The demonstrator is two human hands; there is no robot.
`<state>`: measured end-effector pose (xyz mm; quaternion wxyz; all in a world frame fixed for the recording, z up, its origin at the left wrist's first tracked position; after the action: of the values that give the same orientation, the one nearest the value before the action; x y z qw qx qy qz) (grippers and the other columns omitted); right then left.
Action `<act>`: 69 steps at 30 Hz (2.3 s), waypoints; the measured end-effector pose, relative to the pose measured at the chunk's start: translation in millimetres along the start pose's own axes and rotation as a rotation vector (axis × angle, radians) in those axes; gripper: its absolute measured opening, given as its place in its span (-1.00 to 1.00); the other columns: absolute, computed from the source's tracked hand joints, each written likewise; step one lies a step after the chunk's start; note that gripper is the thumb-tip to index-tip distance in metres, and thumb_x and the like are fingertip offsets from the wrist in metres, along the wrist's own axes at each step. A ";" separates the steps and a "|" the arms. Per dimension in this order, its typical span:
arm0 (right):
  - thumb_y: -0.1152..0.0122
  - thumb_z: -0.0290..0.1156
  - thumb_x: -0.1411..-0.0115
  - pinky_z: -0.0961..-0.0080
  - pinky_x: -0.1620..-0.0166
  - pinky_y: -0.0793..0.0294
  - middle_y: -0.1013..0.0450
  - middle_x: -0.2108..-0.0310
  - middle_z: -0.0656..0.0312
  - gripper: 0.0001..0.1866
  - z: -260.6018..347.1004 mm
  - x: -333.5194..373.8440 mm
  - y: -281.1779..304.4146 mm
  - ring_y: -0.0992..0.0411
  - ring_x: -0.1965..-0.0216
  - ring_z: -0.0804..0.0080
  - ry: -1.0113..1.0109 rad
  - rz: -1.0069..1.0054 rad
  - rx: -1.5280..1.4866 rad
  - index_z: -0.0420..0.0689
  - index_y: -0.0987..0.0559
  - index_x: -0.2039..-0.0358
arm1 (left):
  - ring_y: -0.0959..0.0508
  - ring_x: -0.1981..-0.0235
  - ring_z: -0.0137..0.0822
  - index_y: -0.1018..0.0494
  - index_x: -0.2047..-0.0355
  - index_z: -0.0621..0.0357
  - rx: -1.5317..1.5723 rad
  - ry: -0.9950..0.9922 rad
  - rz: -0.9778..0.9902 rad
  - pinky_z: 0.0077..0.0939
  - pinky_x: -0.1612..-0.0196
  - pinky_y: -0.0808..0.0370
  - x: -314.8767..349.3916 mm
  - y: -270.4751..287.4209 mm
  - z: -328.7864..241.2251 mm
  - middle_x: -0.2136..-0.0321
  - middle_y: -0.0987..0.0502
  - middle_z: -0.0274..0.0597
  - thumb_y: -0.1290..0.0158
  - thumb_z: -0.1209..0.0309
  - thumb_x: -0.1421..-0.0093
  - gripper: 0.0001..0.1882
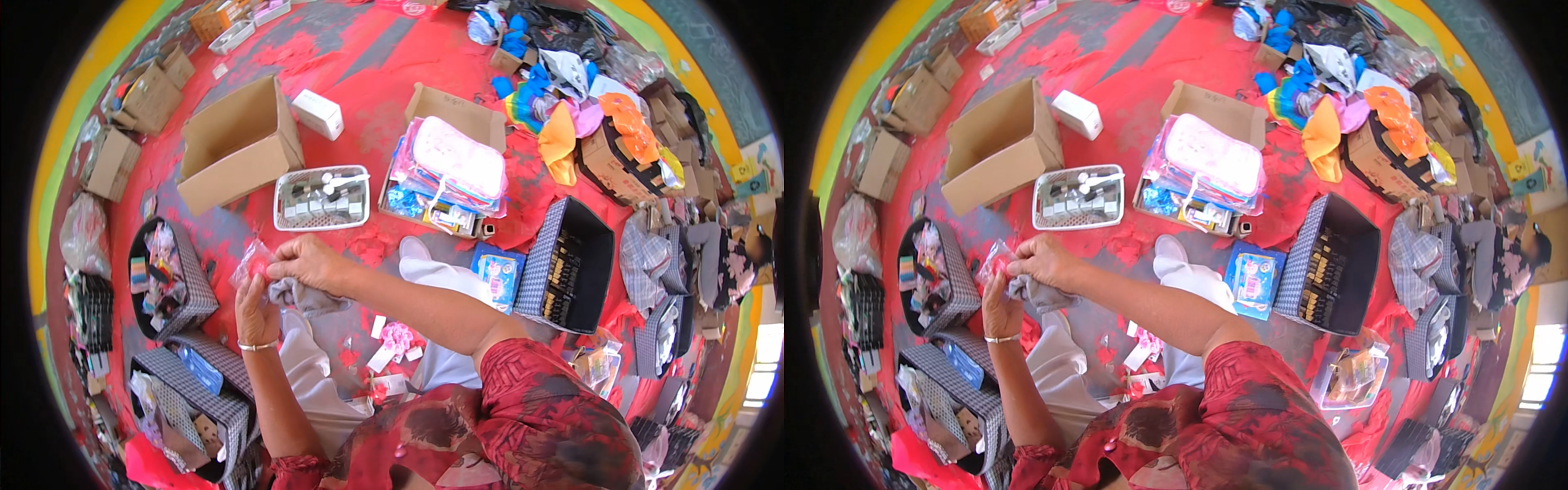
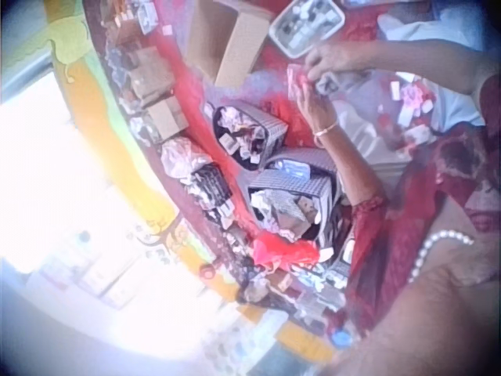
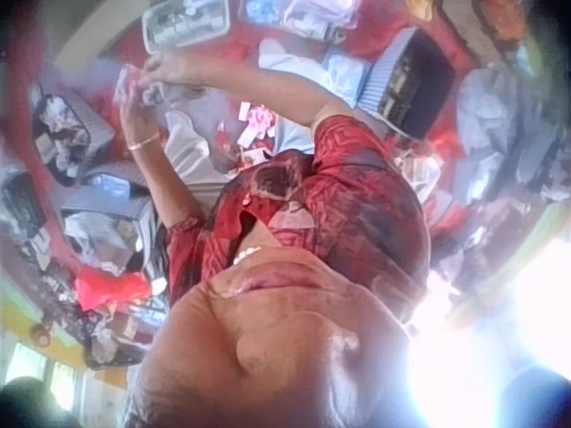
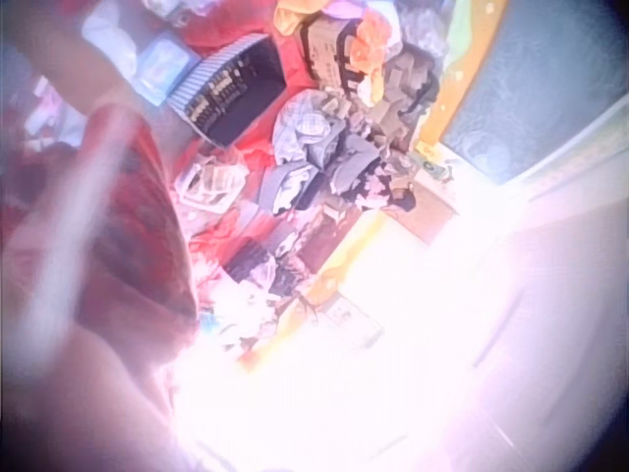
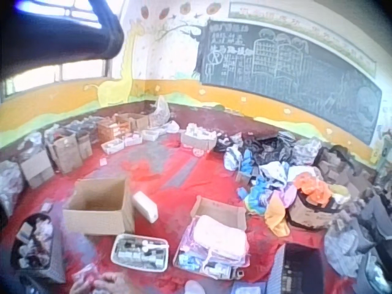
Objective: The person sits on the floor and wipes several small items, including a pink flower, a small box, and a white cylindrical object, using a grey cloth. The person also briefly handles a blue box and a small white box before placing them aside.
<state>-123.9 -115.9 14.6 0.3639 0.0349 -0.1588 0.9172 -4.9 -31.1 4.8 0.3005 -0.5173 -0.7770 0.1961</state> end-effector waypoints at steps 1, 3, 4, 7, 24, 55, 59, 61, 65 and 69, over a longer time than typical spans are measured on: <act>-0.18 -0.37 0.00 0.67 0.48 -0.29 -0.40 0.62 0.35 -0.82 0.1 1.1 -0.2 -0.28 0.56 0.70 -0.004 -0.008 -0.027 -0.25 -0.53 0.55 | -0.49 0.31 -0.39 -0.42 0.29 0.20 0.005 0.031 -0.103 -0.49 0.23 -0.41 -0.3 1.2 1.1 0.35 -0.50 -0.24 0.05 0.46 -0.13 -0.85; -0.18 -0.35 0.00 0.65 0.48 -0.30 -0.41 0.61 0.33 -0.80 -0.8 2.1 0.0 -0.29 0.55 0.68 0.003 -0.043 0.012 -0.26 -0.53 0.54 | -0.50 0.33 -0.39 -0.43 0.32 0.21 0.008 0.006 -0.006 -0.51 0.25 -0.42 -1.6 0.9 1.3 0.37 -0.50 -0.23 0.05 0.46 -0.12 -0.86; -0.19 -0.35 0.00 0.65 0.48 -0.30 -0.41 0.61 0.31 -0.79 -2.1 2.8 -0.3 -0.29 0.55 0.67 0.001 -0.043 0.014 -0.26 -0.53 0.54 | -0.50 0.35 -0.39 -0.43 0.33 0.21 0.004 0.002 -0.008 -0.52 0.25 -0.42 -1.0 3.1 2.1 0.38 -0.51 -0.23 0.05 0.46 -0.12 -0.87; -0.22 -0.33 0.06 0.61 0.46 -0.32 -0.44 0.58 0.26 -0.76 -3.1 1.4 -1.2 -0.33 0.54 0.63 0.057 -0.053 0.114 -0.28 -0.53 0.53 | -0.50 0.41 -0.42 -0.43 0.37 0.21 -0.088 -0.043 -0.017 -0.57 0.34 -0.42 -2.3 10.0 1.5 0.42 -0.50 -0.25 0.02 0.43 -0.12 -0.88; -0.21 -0.41 0.06 0.64 0.52 -0.29 -0.41 0.64 0.33 -0.85 -1.5 -0.5 4.3 -0.29 0.59 0.67 0.073 -0.081 -0.021 -0.25 -0.53 0.57 | -0.46 0.22 -0.33 -0.35 0.17 0.21 0.049 -0.026 0.111 -0.41 0.12 -0.36 -7.3 4.0 8.8 0.23 -0.46 -0.19 0.08 0.32 -0.15 -0.71; -0.25 -0.40 0.16 0.51 0.43 -0.35 -0.44 0.62 0.10 -0.81 1.5 1.1 4.0 -0.39 0.56 0.48 0.191 -0.316 0.043 -0.26 -0.54 0.55 | -0.36 0.05 -0.25 -0.25 0.04 0.25 0.078 0.101 0.156 -0.35 -0.02 -0.26 -11.4 15.9 13.7 0.08 -0.36 -0.07 0.12 0.24 -0.18 -0.58; -0.25 -0.36 0.20 0.46 0.46 -0.34 -0.42 0.63 0.03 -0.79 4.6 2.8 3.7 -0.39 0.61 0.37 0.275 -0.286 0.124 -0.26 -0.53 0.58 | -0.39 0.09 -0.27 -0.28 0.07 0.24 0.016 0.073 0.069 -0.36 0.00 -0.29 -11.3 14.2 10.0 0.13 -0.40 -0.11 0.12 0.26 -0.19 -0.63; -0.25 -0.37 0.21 0.45 0.48 -0.32 -0.41 0.67 0.04 -0.79 2.8 2.8 3.3 -0.38 0.63 0.38 0.260 -0.302 0.104 -0.27 -0.53 0.60 | -0.39 0.10 -0.27 -0.29 0.08 0.24 0.012 0.067 0.023 -0.35 0.00 -0.29 -14.6 20.1 8.9 0.13 -0.40 -0.11 0.13 0.27 -0.20 -0.64; -0.24 -0.39 0.22 0.47 0.51 -0.30 -0.37 0.73 0.08 -0.80 -2.2 -0.7 0.8 -0.35 0.65 0.49 0.232 -0.279 0.045 -0.28 -0.53 0.62 | -0.40 0.13 -0.28 -0.30 0.10 0.23 0.006 0.006 0.087 -0.35 0.04 -0.32 -17.7 33.3 6.3 0.14 -0.40 -0.11 0.12 0.29 -0.19 -0.66; -0.23 -0.39 0.19 0.52 0.50 -0.31 -0.38 0.73 0.17 -0.83 -6.5 -7.5 -2.1 -0.33 0.62 0.60 0.146 -0.236 -0.020 -0.26 -0.54 0.62 | -0.40 0.12 -0.28 -0.31 0.10 0.22 0.056 -0.009 0.058 -0.36 0.04 -0.33 -17.7 37.6 4.6 0.14 -0.40 -0.12 0.10 0.29 -0.19 -0.67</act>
<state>-116.6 -117.3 7.6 0.4799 -0.0171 -0.1360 0.8665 22.7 -32.7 -26.4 0.3056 -0.5301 -0.7571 0.2290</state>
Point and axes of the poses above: each hand's wrist, its own x-axis away from the middle knuckle, its own y-axis out of the back of the hand, z = x × y, the point moved 2 cm from there along -x, towards the middle knuckle
